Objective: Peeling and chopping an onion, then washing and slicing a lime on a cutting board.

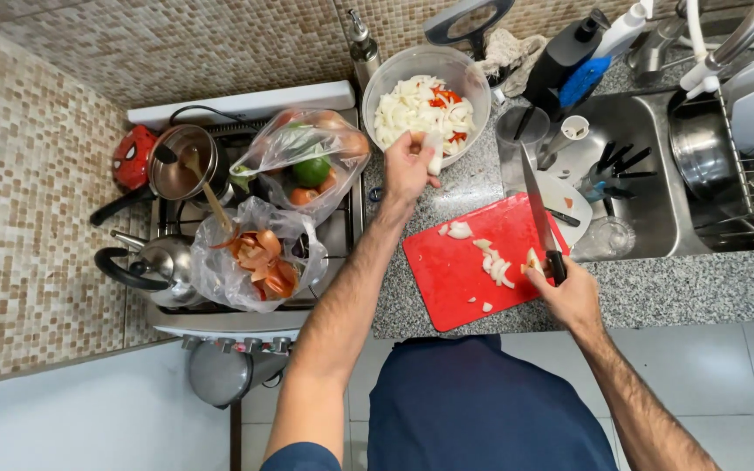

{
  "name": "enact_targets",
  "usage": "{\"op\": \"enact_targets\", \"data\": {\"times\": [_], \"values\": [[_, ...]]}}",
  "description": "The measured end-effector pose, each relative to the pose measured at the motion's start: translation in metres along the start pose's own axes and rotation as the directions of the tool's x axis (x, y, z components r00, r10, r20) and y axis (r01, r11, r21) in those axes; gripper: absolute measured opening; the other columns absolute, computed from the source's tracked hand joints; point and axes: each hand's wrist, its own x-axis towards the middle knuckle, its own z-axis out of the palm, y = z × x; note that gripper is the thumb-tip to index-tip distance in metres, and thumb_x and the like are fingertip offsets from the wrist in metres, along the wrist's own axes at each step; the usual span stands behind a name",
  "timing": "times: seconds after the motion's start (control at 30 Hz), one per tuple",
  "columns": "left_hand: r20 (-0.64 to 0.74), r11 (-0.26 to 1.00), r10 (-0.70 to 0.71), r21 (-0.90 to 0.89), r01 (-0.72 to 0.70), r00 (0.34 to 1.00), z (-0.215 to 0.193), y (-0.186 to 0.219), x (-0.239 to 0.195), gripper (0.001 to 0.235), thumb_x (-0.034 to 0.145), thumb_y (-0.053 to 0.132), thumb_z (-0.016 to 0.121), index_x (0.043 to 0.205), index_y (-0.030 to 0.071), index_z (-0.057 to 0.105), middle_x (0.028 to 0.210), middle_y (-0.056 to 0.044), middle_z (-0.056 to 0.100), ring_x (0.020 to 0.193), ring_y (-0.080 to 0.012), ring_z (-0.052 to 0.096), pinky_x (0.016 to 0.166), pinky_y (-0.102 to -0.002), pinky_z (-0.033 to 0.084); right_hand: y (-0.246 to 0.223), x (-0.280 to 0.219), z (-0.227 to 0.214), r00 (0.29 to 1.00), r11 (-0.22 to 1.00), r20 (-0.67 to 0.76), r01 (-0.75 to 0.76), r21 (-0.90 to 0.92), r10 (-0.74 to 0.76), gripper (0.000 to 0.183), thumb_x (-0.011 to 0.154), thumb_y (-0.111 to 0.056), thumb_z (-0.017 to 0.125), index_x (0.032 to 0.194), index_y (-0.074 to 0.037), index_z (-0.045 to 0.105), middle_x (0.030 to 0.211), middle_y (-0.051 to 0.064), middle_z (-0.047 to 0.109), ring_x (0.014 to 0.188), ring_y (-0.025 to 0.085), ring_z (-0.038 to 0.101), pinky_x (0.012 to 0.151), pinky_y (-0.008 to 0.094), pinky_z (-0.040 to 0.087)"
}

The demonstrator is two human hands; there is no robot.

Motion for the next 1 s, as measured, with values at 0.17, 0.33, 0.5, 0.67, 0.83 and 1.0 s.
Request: {"op": "enact_targets", "data": {"times": [0.17, 0.33, 0.5, 0.67, 0.83, 1.0], "values": [[0.008, 0.892, 0.033, 0.45, -0.033, 0.999, -0.015, -0.002, 0.085, 0.018, 0.108, 0.012, 0.062, 0.123, 0.007, 0.069, 0.086, -0.018, 0.079, 0.042, -0.0313, 0.072, 0.031, -0.041, 0.057, -0.013, 0.013, 0.005, 1.0, 0.997, -0.003, -0.01, -0.08, 0.01, 0.049, 0.092, -0.05, 0.093, 0.097, -0.005, 0.075, 0.079, 0.02, 0.074, 0.078, 0.04, 0.072, 0.075, 0.049, 0.055], [0.031, 0.83, 0.029, 0.557, -0.041, 0.999, -0.008, 0.046, 0.096, 0.018, 0.11, 0.012, 0.057, 0.127, 0.008, 0.064, 0.093, -0.021, 0.081, 0.043, -0.0326, 0.074, 0.03, -0.036, 0.063, 0.0, 0.031, 0.011, 0.999, 0.995, -0.015, -0.045, -0.093, 0.044, 0.047, 0.088, -0.054, 0.094, 0.097, -0.011, 0.076, 0.076, 0.016, 0.074, 0.082, 0.04, 0.077, 0.077, 0.048, 0.057], [-0.005, 0.907, -0.05, 0.418, 0.048, 0.999, -0.007, 0.037, 0.119, 0.03, 0.111, 0.0, 0.049, 0.138, 0.005, 0.06, 0.106, -0.025, 0.077, 0.062, -0.0363, 0.082, 0.043, -0.036, 0.075, -0.019, 0.026, 0.005, 0.998, 0.995, -0.039, -0.047, -0.091, 0.043, 0.048, 0.088, -0.055, 0.093, 0.097, -0.012, 0.075, 0.075, 0.015, 0.073, 0.079, 0.038, 0.075, 0.074, 0.046, 0.056], [0.009, 0.93, -0.061, 0.363, 0.054, 0.998, -0.024, 0.015, 0.136, 0.026, 0.103, -0.008, 0.058, 0.119, 0.004, 0.075, 0.093, -0.023, 0.081, 0.066, -0.0301, 0.083, 0.051, -0.035, 0.078, -0.031, 0.019, -0.005, 0.998, 0.994, -0.039, -0.051, -0.1, 0.048, 0.046, 0.088, -0.054, 0.094, 0.1, -0.013, 0.076, 0.077, 0.018, 0.074, 0.081, 0.039, 0.076, 0.074, 0.046, 0.057], [0.046, 0.84, -0.1, 0.54, 0.06, 0.994, -0.031, 0.025, 0.13, 0.04, 0.106, 0.003, 0.061, 0.144, 0.013, 0.07, 0.115, -0.023, 0.081, 0.079, -0.0294, 0.085, 0.05, -0.033, 0.077, -0.037, 0.017, -0.008, 0.997, 0.991, -0.039, -0.067, -0.114, 0.063, 0.045, 0.088, -0.054, 0.095, 0.099, -0.014, 0.077, 0.078, 0.015, 0.076, 0.082, 0.037, 0.078, 0.075, 0.044, 0.058], [0.313, 0.553, 0.234, 0.736, -0.391, 0.92, 0.006, 0.097, 0.036, 0.043, 0.111, -0.005, 0.043, 0.143, 0.0, 0.072, 0.117, -0.032, 0.079, 0.113, -0.0478, 0.08, 0.1, -0.059, 0.068, -0.017, 0.026, -0.007, 0.999, 0.989, -0.033, -0.04, -0.143, 0.036, 0.047, 0.088, -0.056, 0.095, 0.102, -0.014, 0.077, 0.082, 0.016, 0.077, 0.085, 0.041, 0.078, 0.074, 0.048, 0.058]]}}
